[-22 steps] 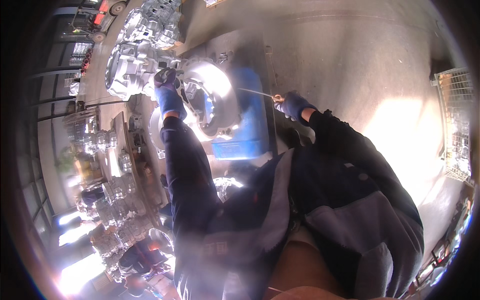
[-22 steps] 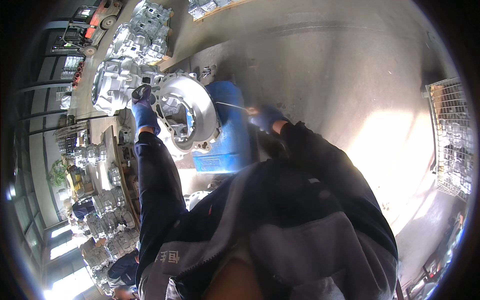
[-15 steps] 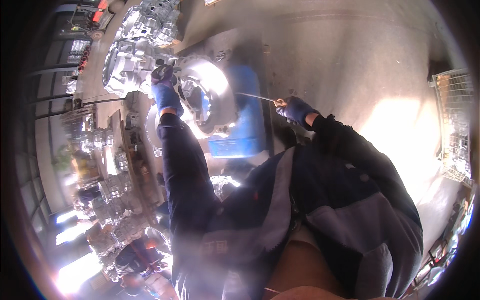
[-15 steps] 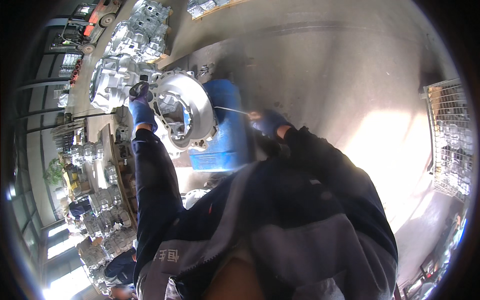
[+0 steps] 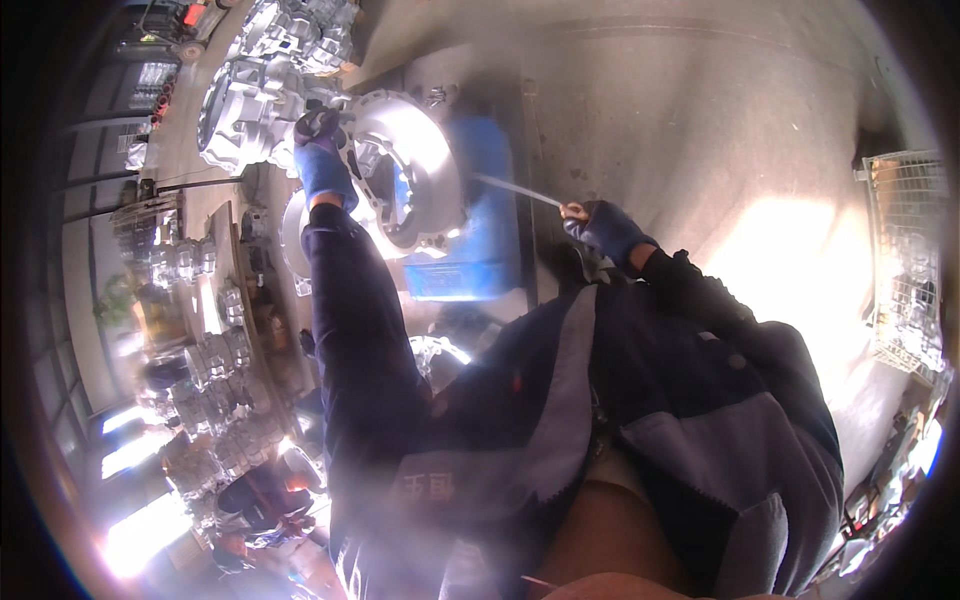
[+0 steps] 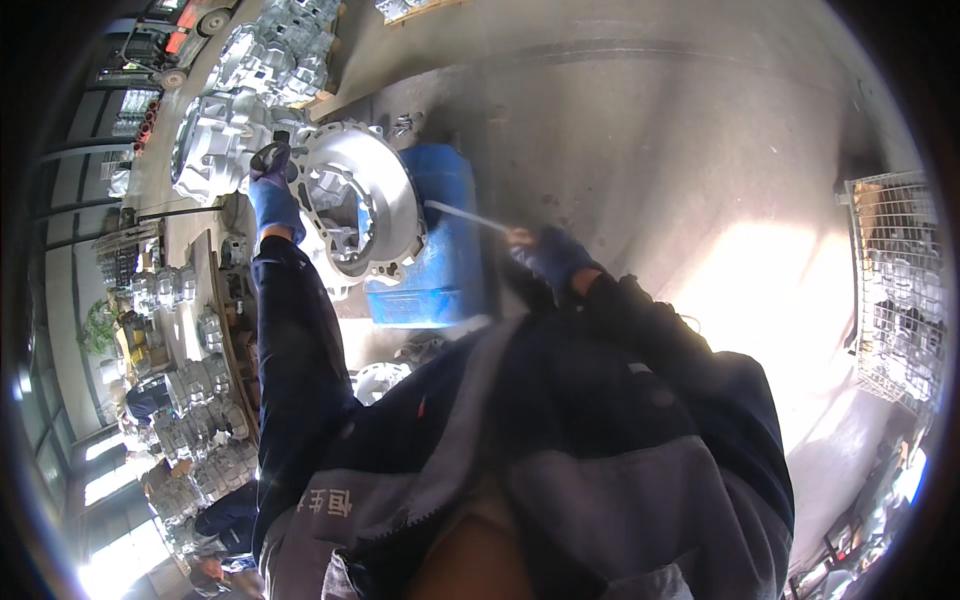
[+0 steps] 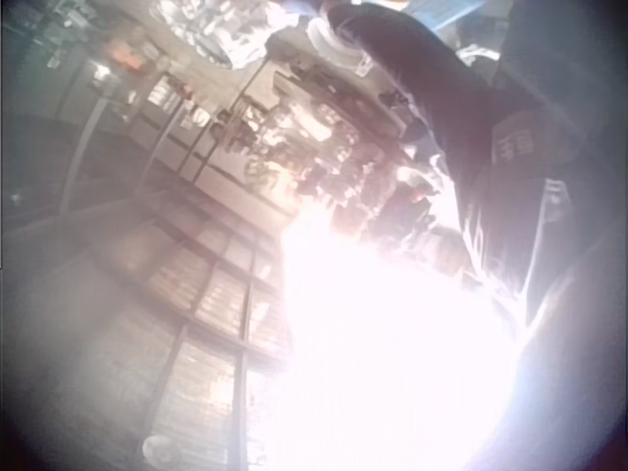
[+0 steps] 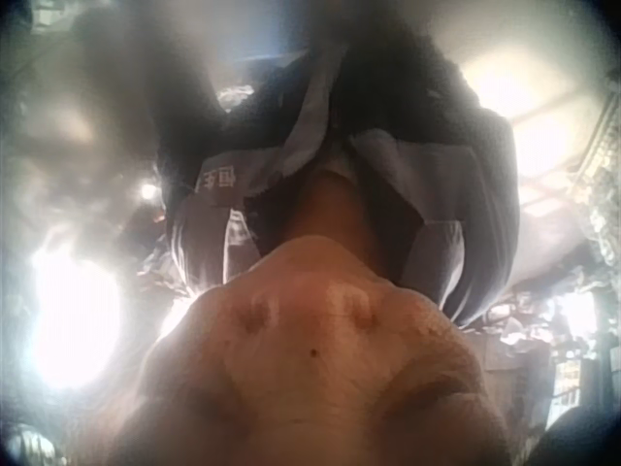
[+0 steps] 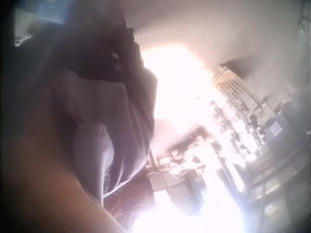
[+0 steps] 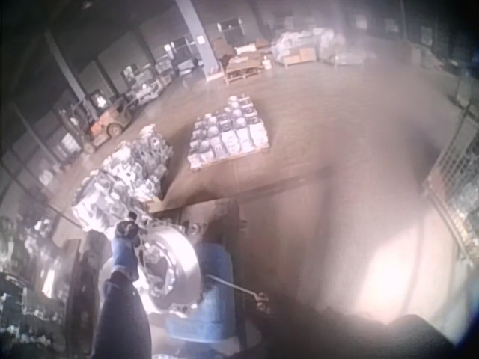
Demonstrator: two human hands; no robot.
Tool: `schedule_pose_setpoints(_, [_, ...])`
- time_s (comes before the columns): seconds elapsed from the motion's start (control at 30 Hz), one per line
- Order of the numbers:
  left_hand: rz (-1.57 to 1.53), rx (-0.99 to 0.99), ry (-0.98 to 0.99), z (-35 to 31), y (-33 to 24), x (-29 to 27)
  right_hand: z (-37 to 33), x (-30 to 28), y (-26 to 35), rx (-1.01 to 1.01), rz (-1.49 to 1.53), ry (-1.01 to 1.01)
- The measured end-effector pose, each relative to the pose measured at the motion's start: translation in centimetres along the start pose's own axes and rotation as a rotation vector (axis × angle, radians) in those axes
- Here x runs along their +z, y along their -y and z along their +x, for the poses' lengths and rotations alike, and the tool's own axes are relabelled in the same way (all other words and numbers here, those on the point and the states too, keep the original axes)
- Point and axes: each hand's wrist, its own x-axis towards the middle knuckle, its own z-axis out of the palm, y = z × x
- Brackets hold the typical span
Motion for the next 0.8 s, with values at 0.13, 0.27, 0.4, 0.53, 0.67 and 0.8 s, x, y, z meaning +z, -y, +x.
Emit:
schedule_pose_setpoints(0.13, [0.019, 0.015, -0.008, 0.4, 0.3, -0.2, -0.2, 0.4, -0.9, -0.068, 0.048, 0.125])
schedule_pose_setpoints(0.27, [0.004, -0.001, -0.026, 0.4, 0.2, -0.1, -0.7, 0.6, -1.3, -0.106, -0.008, -0.036])
schedule_pose_setpoints(0.4, [-0.036, 0.000, -0.016, 0.1, -0.1, 0.0, -2.2, 0.1, -1.6, -0.246, -0.126, -0.044])
schedule_pose_setpoints(0.53, [0.000, -0.025, -0.053, -0.3, -0.5, 0.1, -3.9, -0.5, -1.1, 0.004, 0.122, 0.156])
schedule_pose_setpoints(0.67, [-0.006, -0.017, -0.044, 0.2, -0.2, 0.1, -5.3, -1.5, -0.8, -0.359, 0.080, 0.007])
schedule_pose_setpoints(0.8, [-0.069, -0.023, 0.007, 0.8, 0.4, -0.3, -5.4, -1.6, -1.7, -0.133, 0.171, 0.180])
